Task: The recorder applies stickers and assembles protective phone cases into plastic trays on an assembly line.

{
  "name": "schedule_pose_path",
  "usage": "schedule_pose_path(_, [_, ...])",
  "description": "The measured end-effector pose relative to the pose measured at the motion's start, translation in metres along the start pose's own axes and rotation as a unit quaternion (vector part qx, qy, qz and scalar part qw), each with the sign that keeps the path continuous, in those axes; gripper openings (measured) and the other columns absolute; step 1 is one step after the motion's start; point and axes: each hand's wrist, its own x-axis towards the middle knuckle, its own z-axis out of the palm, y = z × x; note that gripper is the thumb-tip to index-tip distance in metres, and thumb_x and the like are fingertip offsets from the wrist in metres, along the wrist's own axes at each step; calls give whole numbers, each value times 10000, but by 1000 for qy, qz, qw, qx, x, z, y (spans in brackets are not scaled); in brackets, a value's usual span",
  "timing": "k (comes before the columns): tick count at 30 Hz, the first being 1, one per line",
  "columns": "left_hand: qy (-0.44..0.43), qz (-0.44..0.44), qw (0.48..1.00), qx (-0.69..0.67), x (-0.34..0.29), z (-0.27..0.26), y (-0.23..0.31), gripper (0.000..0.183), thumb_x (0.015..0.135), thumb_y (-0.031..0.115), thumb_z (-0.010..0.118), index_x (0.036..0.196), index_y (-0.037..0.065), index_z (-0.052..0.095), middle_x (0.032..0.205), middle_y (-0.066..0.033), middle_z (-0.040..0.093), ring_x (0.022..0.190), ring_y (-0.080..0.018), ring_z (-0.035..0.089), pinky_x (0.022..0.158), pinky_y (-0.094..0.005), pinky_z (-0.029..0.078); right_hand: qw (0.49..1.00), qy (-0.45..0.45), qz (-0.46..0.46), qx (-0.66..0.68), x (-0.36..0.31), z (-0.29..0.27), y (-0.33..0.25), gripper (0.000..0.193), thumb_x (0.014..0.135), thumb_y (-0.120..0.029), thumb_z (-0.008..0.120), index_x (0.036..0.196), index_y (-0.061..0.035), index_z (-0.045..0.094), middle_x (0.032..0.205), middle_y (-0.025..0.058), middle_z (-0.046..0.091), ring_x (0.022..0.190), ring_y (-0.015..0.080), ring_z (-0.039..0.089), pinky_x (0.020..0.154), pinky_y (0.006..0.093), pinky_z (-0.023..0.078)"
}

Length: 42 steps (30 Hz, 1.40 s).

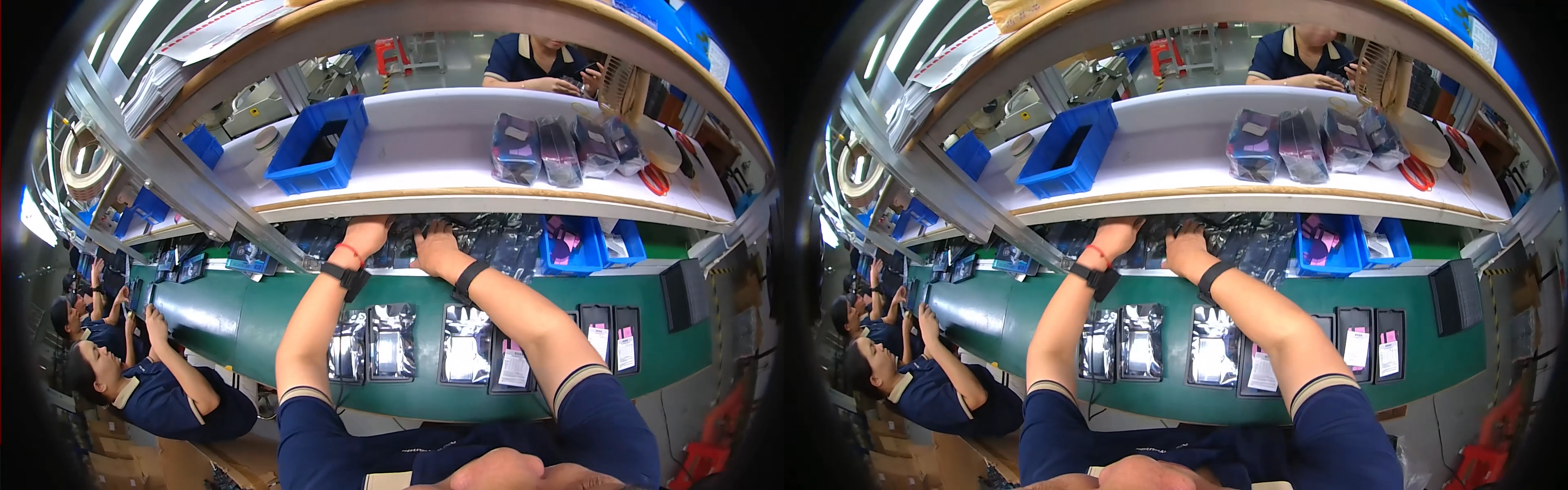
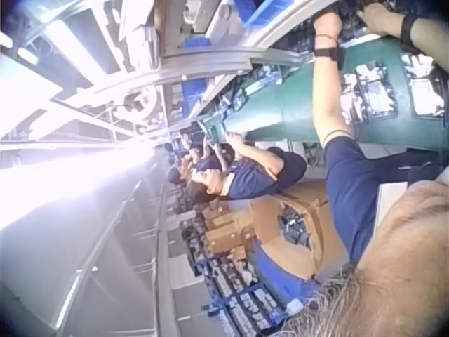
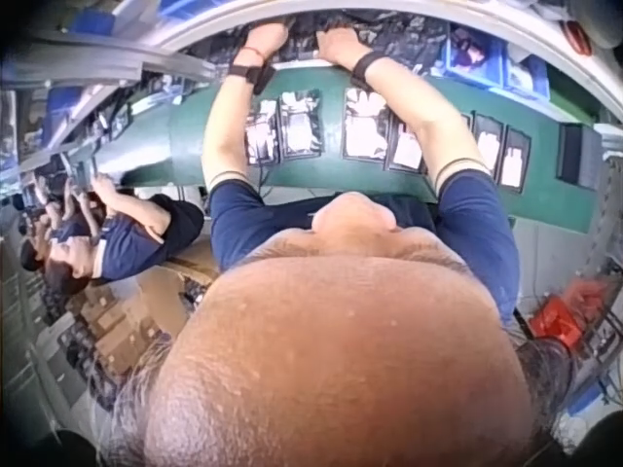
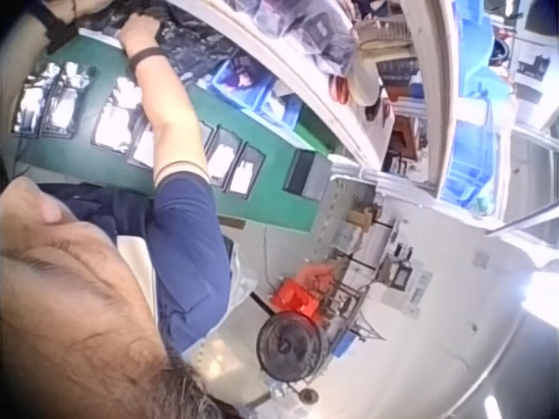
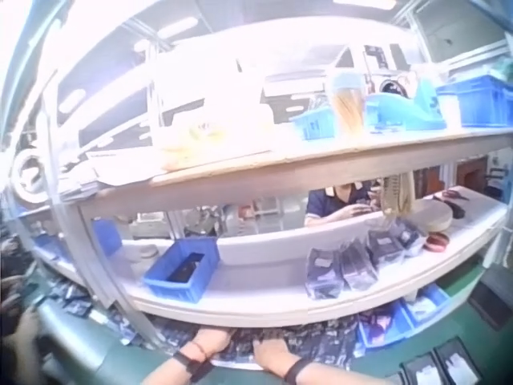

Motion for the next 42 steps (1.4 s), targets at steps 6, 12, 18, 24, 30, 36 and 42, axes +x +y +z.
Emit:
schedule_pose_path(6, [3,-50,981,-187,-80,-77,88,353,861,101,534,1203,18,512,1177,-195,548,1082,-333,534,893,-361,451,990,-56,-128,-25,22,1,5,271,777,-227,585,946,-41,685,1037,129,653,951,336,623,783,506,477])
schedule_pose_path(12, [65,55,979,-183,-157,-85,203,435,759,5,601,1188,27,530,1151,-170,578,1005,-321,587,852,-358,479,984,-46,-174,-12,12,-38,14,323,792,-132,485,1075,-21,593,958,183,649,879,336,630,745,418,502])
schedule_pose_path(18, [28,93,989,-112,-176,-20,291,461,731,114,598,1177,20,526,1146,-163,576,1014,-292,585,773,-368,493,972,86,-187,114,-30,-53,47,293,837,-172,486,1100,-143,613,922,140,653,867,326,617,742,426,486])
schedule_pose_path(24, [-86,51,994,-45,-156,21,315,808,736,553,583,1296,-1,403,1312,-229,412,1186,-381,420,943,-570,318,937,245,-245,49,-203,-92,109,381,711,-65,561,1085,-118,605,1114,108,605,1046,276,562,779,395,452])
schedule_pose_path(30, [-102,62,992,-34,-155,33,316,1066,616,749,540,1364,22,317,1389,-239,297,1249,-402,332,961,-650,205,975,135,-175,-37,-333,-41,166,455,694,-54,561,1145,-113,578,1195,157,536,1114,349,494,906,449,415])
schedule_pose_path(36, [-93,35,982,-161,-170,15,288,913,662,647,621,1377,156,337,1427,-241,210,1290,-431,241,995,-634,158,973,-95,-203,57,-335,-36,136,654,772,-417,604,1335,-144,414,1394,205,326,1310,360,283,1073,556,131])
schedule_pose_path(42, [-76,-368,926,-28,-200,-5,179,907,654,593,676,1402,242,302,1452,-270,118,1332,-492,45,964,-706,60,964,-78,-245,67,-293,0,87,649,778,-319,636,1340,-100,398,1392,240,304,1315,402,246,1021,566,250])
